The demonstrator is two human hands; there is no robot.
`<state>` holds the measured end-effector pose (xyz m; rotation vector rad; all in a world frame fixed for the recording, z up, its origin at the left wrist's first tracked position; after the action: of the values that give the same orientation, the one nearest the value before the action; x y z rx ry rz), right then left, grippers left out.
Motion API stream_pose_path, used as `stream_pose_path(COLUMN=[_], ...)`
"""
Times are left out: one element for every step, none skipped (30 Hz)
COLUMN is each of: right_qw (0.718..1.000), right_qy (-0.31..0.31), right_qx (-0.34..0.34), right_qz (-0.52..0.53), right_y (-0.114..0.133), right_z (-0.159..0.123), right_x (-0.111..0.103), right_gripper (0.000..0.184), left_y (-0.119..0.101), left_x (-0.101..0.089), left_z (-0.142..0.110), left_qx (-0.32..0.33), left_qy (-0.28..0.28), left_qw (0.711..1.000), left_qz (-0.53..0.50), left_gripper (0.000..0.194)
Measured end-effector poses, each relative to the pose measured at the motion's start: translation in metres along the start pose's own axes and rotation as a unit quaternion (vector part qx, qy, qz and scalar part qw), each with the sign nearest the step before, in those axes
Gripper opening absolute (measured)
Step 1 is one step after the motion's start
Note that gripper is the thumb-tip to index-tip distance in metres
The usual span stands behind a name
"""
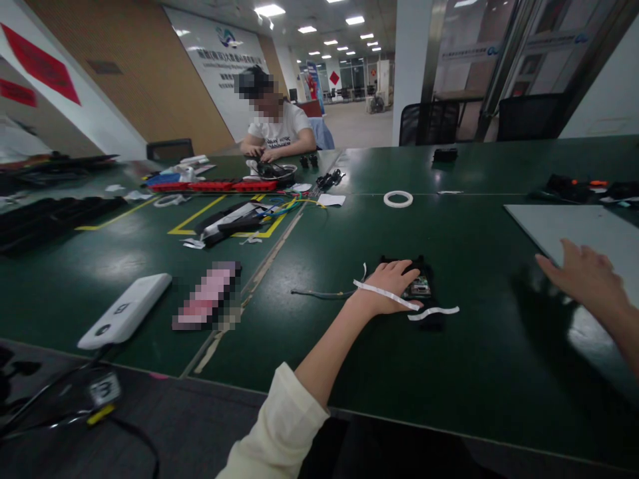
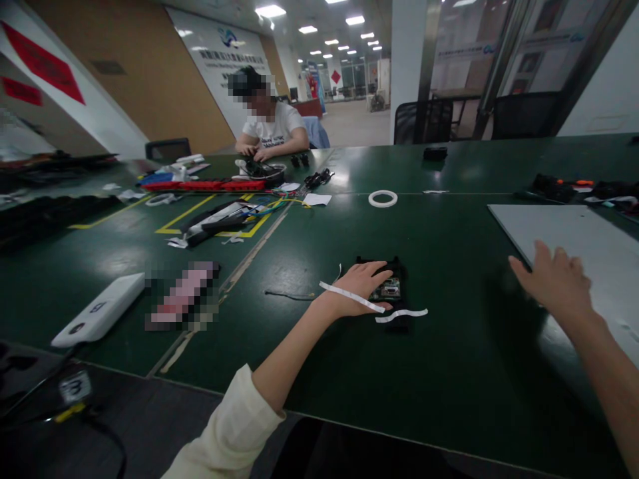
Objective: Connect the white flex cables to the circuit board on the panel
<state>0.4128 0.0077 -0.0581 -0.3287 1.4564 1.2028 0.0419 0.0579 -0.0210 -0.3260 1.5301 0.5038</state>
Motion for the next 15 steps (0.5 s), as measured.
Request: stream_pose_path(right_qw=[0.999,0.996,0.992,0.989,0.986,0.985,0.984,0.983,0.984,0.984,0.985,0.986,0.988,0.989,0.990], right_qy=[-0.015,-0.024,-0.018,-0.005,0.012,0.029,0.039,0.042,0.040,0.037,0.036,0.030,0.021,0.018,0.021], right_qx=[0.048,0.088,0.123,0.148,0.164,0.172,0.175,0.176,0.175,0.172,0.167,0.159,0.149,0.136,0.120], right_qz=[-0.014,-0.021,-0.018,-0.014,-0.010,-0.008,-0.010,-0.013,-0.018,-0.021,-0.025,-0.031,-0.041,-0.056,-0.073], right_y=[-0.023,-0.043,-0.060,-0.073,-0.082,-0.088,-0.092,-0.095,-0.096,-0.096,-0.096,-0.095,-0.094,-0.093,-0.091], right_z=[0.003,0.005,0.006,0.007,0.008,0.010,0.011,0.012,0.013,0.013,0.013,0.012,0.011,0.009,0.008], right_x=[0.000,0.000,0.004,0.008,0.013,0.018,0.022,0.024,0.026,0.027,0.028,0.029,0.029,0.029,0.031], right_gripper=[0.080,0.082,0.085,0.086,0.086,0.086,0.084,0.082,0.082,0.082,0.082,0.082,0.081,0.081,0.081], left_y=[0.000,0.000,0.000,0.000,0.000,0.000,0.000,-0.001,-0.001,-0.002,-0.003,-0.003,-0.004,-0.004,-0.005], left_x=[-0.001,-0.001,-0.001,-0.001,-0.002,-0.002,-0.002,-0.003,-0.003,-0.003,-0.003,-0.003,-0.002,-0.002,-0.001], left_z=[0.000,0.001,0.001,0.002,0.003,0.003,0.004,0.005,0.005,0.006,0.006,0.007,0.007,0.007,0.008], left_qx=[0.001,0.000,-0.001,-0.003,-0.004,-0.004,-0.001,0.002,0.008,0.013,0.019,0.024,0.029,0.035,0.042], left_qy=[-0.004,-0.006,-0.007,-0.008,-0.009,-0.012,-0.015,-0.018,-0.019,-0.019,-0.018,-0.017,-0.017,-0.017,-0.016], left_qw=[1.000,1.000,1.000,1.000,1.000,1.000,1.000,1.000,1.000,1.000,0.999,0.999,0.999,0.999,0.998], left_qz=[0.002,0.004,0.005,0.007,0.008,0.009,0.011,0.014,0.017,0.020,0.023,0.025,0.028,0.030,0.034], left_gripper=[0.067,0.066,0.064,0.063,0.063,0.063,0.063,0.063,0.062,0.061,0.060,0.059,0.058,0.058,0.058])
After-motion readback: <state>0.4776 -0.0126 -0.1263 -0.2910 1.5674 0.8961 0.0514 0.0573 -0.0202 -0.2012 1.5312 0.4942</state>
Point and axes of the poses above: each hand's wrist, its own z-axis towards the middle knuckle, its own x-axis out of the palm, y = z × x, the point moved 8 cm from there along z, towards the middle knuckle, and after that the axes turned 13 degrees about z, right-handed, at the moved point
